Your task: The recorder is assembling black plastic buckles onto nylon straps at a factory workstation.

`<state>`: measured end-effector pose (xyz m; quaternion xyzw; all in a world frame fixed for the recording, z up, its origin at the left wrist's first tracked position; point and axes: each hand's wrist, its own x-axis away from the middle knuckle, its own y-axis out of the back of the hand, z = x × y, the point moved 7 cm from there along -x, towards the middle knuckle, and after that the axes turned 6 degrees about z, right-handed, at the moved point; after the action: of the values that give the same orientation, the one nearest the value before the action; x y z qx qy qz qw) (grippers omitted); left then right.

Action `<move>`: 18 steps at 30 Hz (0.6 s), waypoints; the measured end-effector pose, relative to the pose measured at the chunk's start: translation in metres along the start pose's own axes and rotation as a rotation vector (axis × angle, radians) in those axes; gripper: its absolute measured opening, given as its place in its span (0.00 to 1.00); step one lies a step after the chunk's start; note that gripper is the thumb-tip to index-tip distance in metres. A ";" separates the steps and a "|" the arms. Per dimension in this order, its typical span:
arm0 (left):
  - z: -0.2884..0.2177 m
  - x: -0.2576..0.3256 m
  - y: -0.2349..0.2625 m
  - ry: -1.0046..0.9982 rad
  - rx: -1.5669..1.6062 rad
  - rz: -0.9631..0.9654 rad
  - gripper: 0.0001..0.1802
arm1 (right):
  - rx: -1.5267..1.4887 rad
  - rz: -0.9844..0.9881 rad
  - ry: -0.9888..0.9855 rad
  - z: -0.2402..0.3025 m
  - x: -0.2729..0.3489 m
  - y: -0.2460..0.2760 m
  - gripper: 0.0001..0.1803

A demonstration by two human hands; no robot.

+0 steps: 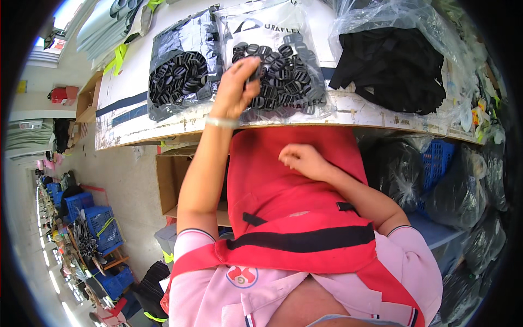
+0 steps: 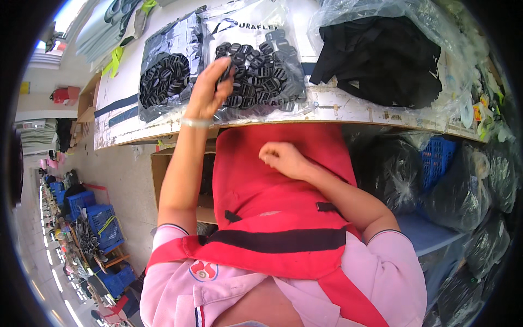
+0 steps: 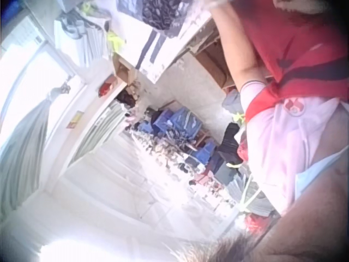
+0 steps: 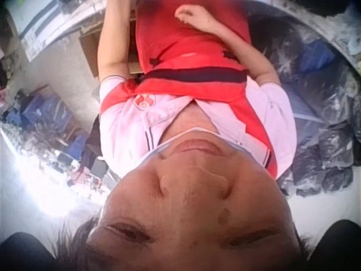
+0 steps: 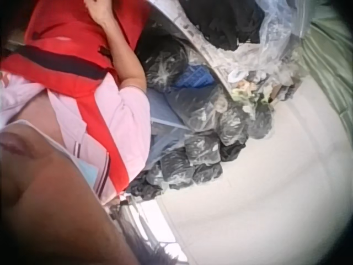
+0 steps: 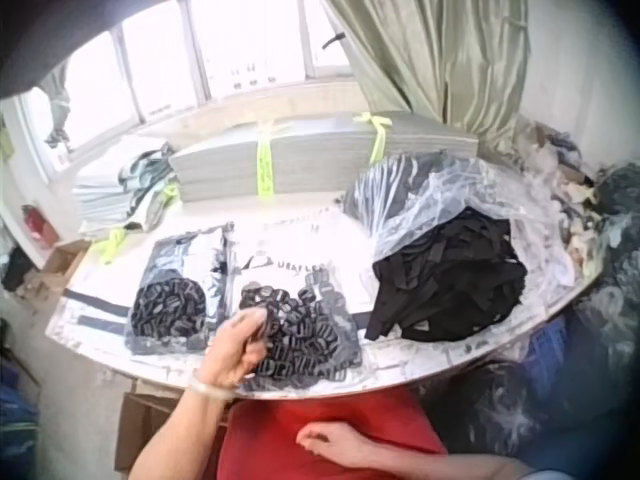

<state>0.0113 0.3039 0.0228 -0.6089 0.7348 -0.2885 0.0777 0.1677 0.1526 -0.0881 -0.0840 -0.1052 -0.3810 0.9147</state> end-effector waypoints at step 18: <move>0.168 0.159 0.002 0.315 0.766 0.035 0.18 | -0.571 -0.268 0.019 0.054 0.019 0.009 0.06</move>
<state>0.0489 0.0993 -0.0788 -0.4717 0.5877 -0.6293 0.1901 0.1802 0.1588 -0.0318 -0.3195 0.0043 -0.5133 0.7965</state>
